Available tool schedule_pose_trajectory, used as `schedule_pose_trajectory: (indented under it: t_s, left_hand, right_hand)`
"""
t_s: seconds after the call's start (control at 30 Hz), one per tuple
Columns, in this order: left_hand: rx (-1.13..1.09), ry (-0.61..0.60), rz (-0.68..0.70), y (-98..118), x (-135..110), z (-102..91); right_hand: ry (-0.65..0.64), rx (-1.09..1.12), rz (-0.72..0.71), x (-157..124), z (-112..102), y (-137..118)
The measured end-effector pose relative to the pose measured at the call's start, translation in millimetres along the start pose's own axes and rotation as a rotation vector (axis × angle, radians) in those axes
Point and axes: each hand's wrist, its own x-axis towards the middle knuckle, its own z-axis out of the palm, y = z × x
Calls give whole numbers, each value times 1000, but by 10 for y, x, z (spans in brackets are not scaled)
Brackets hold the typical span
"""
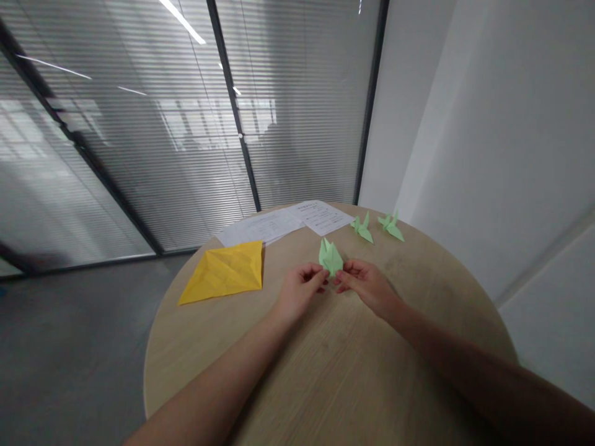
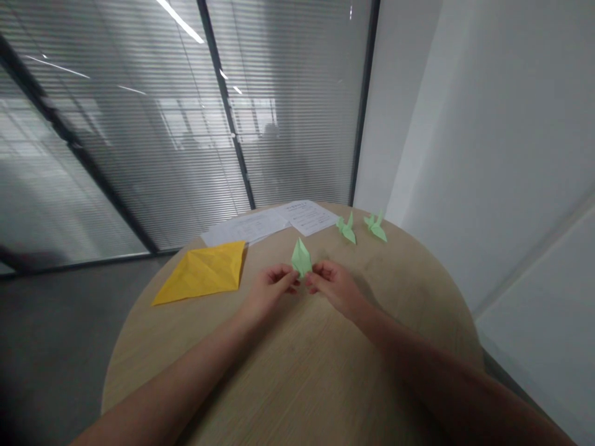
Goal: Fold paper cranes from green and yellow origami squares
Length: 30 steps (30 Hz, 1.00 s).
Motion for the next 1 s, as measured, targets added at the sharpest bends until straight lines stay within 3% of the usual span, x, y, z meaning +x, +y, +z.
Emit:
schedule_pose_trajectory:
  t_s: [0.27, 0.6, 1.0]
  left_hand:
    - [122, 40, 138, -50, -9, 15]
    - [64, 20, -12, -61, 32, -13]
    - [92, 14, -33, -39, 13, 5]
  right_hand:
    - [60, 33, 20, 5, 16, -39]
    - [8, 22, 155, -13, 42, -56]
    - [50, 42, 194, -2, 58, -4]
